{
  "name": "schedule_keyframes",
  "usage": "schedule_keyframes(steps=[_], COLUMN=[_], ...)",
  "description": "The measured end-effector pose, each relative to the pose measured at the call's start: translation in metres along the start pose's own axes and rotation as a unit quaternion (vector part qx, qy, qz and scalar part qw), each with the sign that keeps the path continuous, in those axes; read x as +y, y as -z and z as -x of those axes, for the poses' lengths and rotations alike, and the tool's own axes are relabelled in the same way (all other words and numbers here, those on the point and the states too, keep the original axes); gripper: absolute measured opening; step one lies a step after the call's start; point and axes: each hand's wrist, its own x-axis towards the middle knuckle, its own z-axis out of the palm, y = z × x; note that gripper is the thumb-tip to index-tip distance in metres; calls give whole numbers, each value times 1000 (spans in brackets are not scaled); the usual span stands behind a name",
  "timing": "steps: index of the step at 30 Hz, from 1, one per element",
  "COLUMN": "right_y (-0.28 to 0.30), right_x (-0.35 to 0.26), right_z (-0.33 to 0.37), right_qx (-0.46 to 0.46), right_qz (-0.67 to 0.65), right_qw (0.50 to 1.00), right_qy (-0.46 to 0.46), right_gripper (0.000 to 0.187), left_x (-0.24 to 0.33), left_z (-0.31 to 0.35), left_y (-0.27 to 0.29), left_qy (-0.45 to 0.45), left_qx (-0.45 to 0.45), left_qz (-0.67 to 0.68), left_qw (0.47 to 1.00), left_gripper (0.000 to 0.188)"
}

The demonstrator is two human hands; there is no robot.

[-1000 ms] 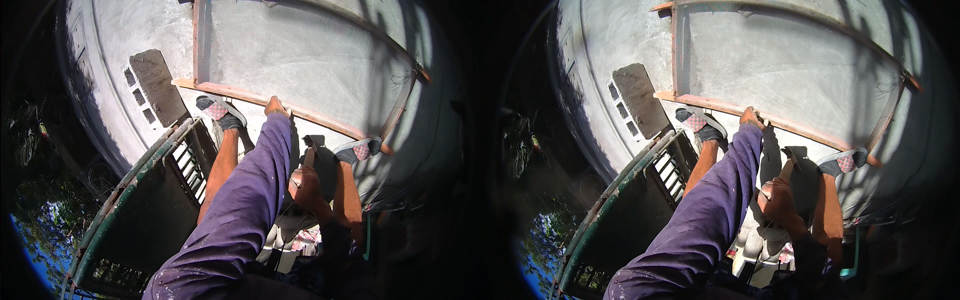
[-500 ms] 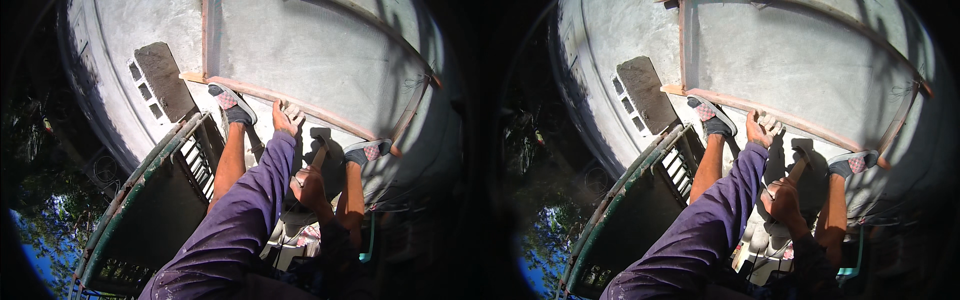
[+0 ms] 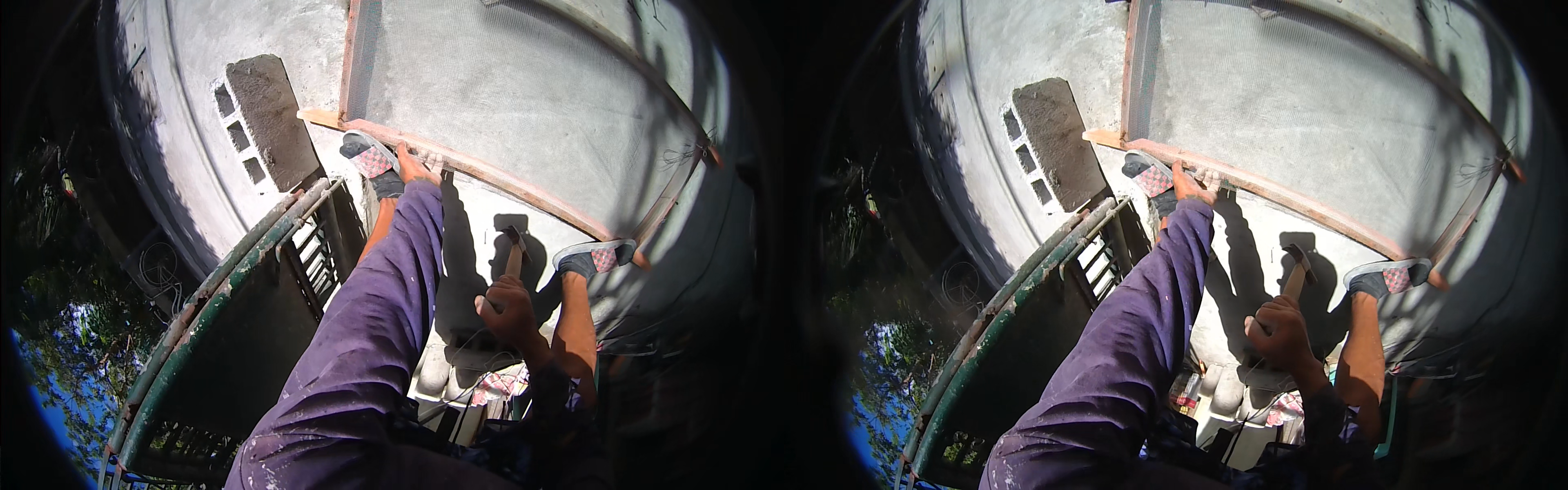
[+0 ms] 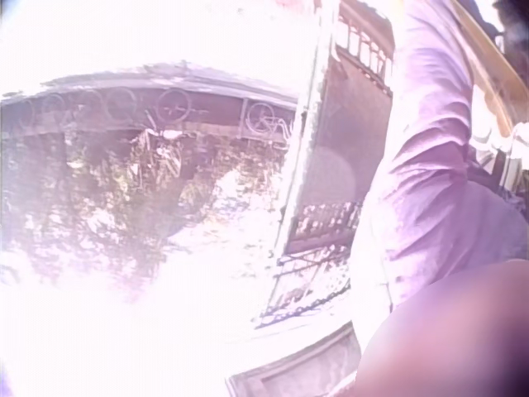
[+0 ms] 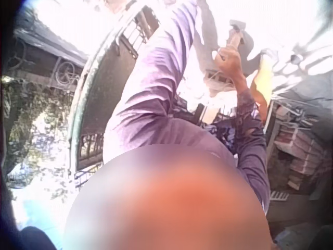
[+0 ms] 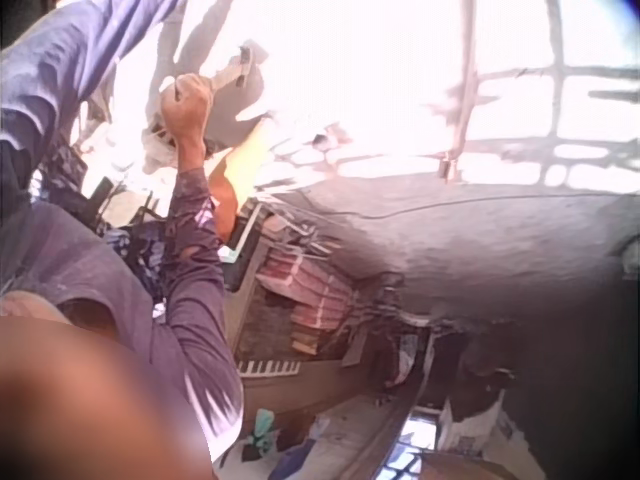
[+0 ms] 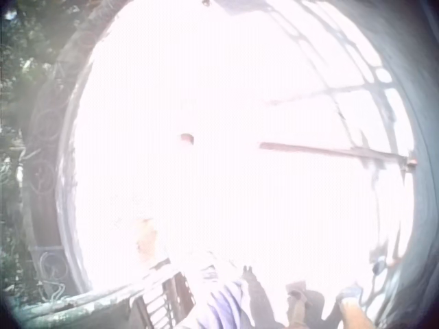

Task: The person removes a mesh screen from a wooden frame, then sits on the floor and uses a hammer to drive nails into the frame, securing its joints. The person adjusts the frame position and continues hammering until the frame is assembled.

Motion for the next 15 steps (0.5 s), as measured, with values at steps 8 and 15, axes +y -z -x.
schedule_keyframes(steps=[8, 15], right_y=[14, 16], right_x=[6, -1], right_z=[11, 15], right_qx=[59, 75], right_qz=[40, 63], right_qw=[997, 995], right_qy=[-23, 15], right_gripper=[28, 16], left_x=[6, -13], left_z=[72, 224], left_y=[-45, -106], left_qy=[-1, -144], left_qx=[67, -40], left_qz=[-15, -2], left_qw=[998, 989], left_gripper=[84, 80])
